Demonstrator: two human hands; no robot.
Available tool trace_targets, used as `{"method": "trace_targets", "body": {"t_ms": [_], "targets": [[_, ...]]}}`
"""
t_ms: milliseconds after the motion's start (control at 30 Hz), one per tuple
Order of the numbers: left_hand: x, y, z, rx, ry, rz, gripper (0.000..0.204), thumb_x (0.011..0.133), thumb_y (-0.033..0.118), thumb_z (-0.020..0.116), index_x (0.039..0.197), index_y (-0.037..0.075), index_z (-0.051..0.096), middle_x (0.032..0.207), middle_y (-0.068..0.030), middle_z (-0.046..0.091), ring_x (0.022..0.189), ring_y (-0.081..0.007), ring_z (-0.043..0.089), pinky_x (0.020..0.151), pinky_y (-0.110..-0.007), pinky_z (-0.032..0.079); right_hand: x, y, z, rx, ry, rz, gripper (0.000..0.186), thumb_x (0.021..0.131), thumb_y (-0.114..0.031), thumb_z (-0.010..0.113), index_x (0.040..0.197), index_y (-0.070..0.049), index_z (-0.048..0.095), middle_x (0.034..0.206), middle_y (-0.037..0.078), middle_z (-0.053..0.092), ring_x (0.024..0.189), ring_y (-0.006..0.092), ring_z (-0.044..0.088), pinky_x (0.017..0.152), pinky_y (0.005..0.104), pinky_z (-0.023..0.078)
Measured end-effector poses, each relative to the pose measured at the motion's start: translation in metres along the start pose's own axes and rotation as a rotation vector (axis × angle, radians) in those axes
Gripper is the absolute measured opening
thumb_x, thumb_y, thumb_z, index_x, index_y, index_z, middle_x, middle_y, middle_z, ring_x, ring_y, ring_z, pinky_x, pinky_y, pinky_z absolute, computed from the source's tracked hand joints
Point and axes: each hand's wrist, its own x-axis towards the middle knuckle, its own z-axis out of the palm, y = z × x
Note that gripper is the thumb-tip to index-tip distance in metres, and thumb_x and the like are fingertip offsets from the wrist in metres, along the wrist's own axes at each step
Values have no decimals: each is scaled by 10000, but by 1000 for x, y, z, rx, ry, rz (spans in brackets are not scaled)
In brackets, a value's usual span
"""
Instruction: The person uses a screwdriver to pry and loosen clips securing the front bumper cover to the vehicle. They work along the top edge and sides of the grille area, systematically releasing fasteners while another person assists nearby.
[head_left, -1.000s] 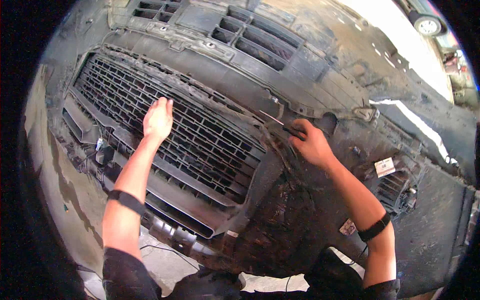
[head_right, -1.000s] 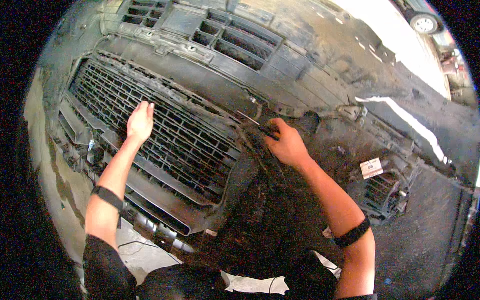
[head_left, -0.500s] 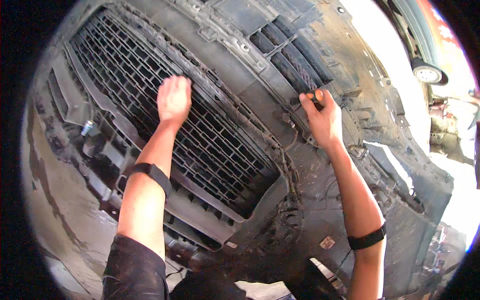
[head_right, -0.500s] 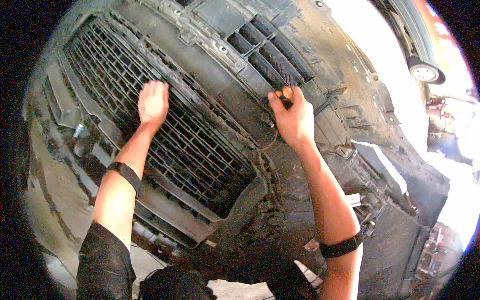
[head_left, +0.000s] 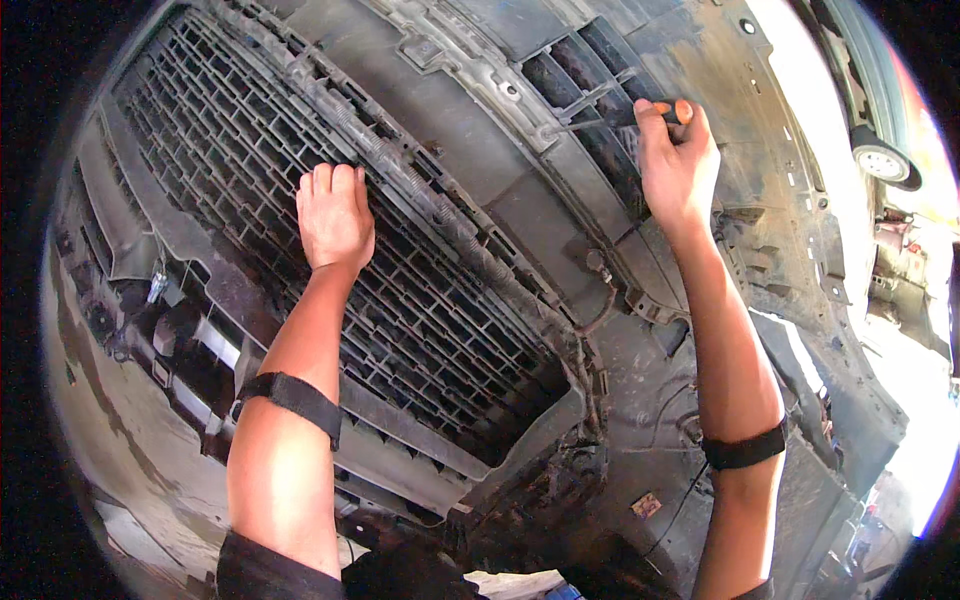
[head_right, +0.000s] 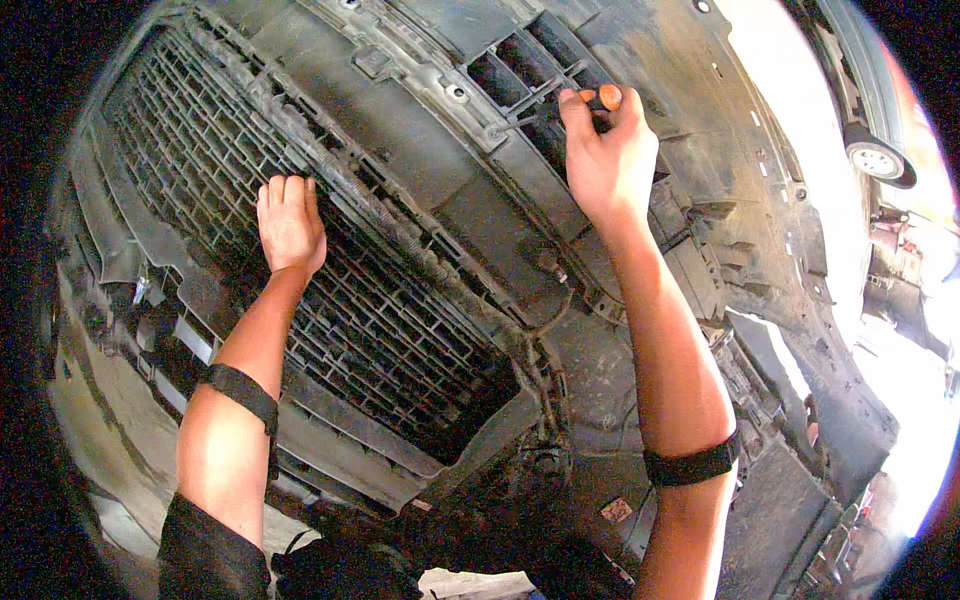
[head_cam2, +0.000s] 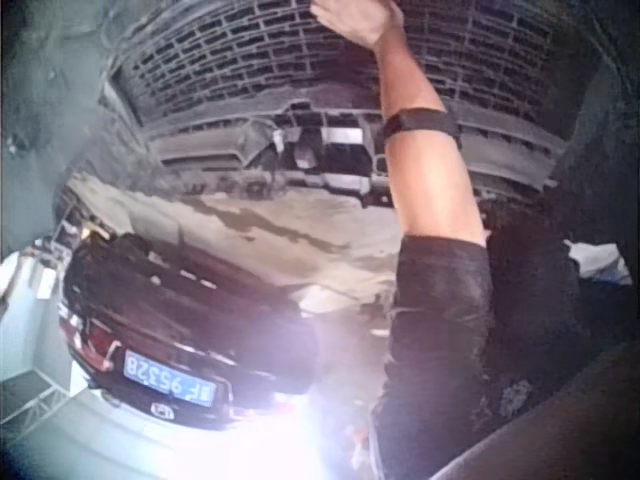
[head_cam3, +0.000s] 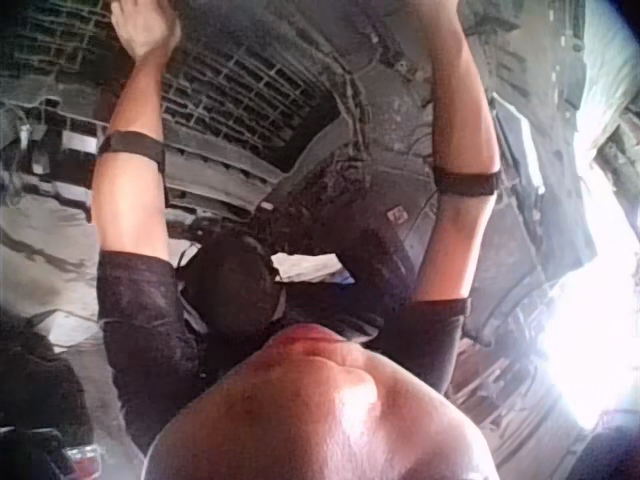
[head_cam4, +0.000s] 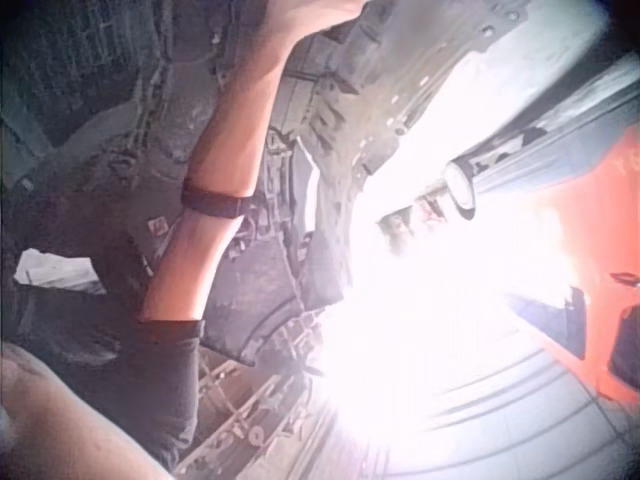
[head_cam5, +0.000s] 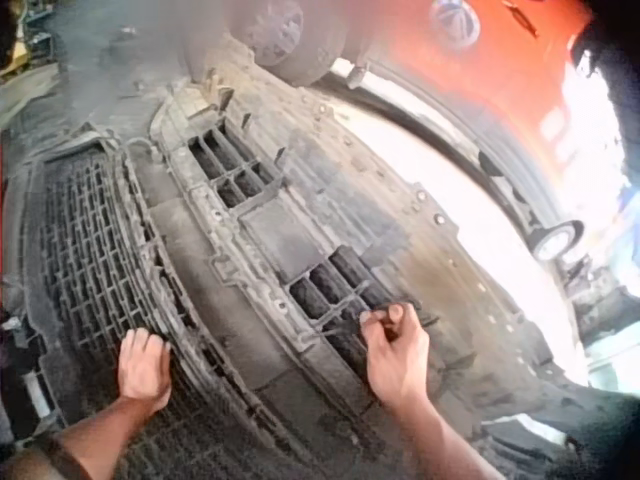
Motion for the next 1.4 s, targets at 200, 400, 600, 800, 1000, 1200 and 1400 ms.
{"method": "trace_targets", "body": {"t_ms": [200, 400, 600, 800, 1000, 1200, 1400], "targets": [[-1, -2, 4, 30, 3, 1, 195, 926, 222, 531, 815, 61, 537, 894, -128, 529, 877, -323, 500, 802, -426, 413, 5, -1, 4, -95, 6, 31, 356, 846, -329, 653, 956, 2, 580, 771, 190, 650, 677, 293, 624, 686, 349, 486], [-1, -2, 3, 15, -9, 2, 199, 930, 230, 524, 820, 65, 542, 889, -125, 529, 879, -317, 501, 798, -421, 415, -1, -5, 2, -139, 2, -80, 366, 845, -328, 646, 964, 11, 574, 807, 208, 656, 728, 334, 643, 703, 370, 490], [-1, -1, 2, -20, 12, 7, 190, 926, 223, 530, 822, 65, 547, 880, -123, 533, 868, -318, 504, 792, -422, 419, 0, -10, 5, -181, 15, -114, 344, 841, -312, 643, 974, -2, 579, 828, 207, 658, 767, 347, 647, 731, 373, 494], [0, -1, 0, -13, 17, 13, 183, 923, 217, 533, 818, 68, 545, 871, -116, 535, 866, -311, 505, 784, -421, 420, -5, -17, 1, -53, -158, -232, 275, 818, -244, 669, 985, -43, 585, 810, 158, 662, 714, 304, 629, 724, 357, 499], [0, -1, -2, -16, 11, 22, 184, 929, 218, 522, 819, 71, 541, 871, -117, 535, 864, -309, 505, 788, -420, 418, -2, -21, -4, -37, -383, -480, 260, 716, -124, 644, 966, -56, 624, 879, 134, 637, 823, 280, 618, 783, 342, 489], [0, -2, 0, -3, 17, 27, 207, 939, 236, 502, 816, 74, 538, 882, -114, 537, 866, -307, 511, 782, -414, 422, 2, -26, -5, -32, -327, -267, 245, 707, -163, 635, 927, -60, 665, 842, 134, 656, 804, 248, 633, 774, 326, 489], [-1, -4, 3, 18, 32, 34, 220, 943, 252, 497, 815, 79, 541, 876, -112, 546, 869, -305, 516, 780, -416, 425, 18, -40, -10, -153, -214, 228, 304, 749, -265, 595, 843, 16, 666, 661, 145, 650, 578, 204, 647, 661, 316, 512]]}}
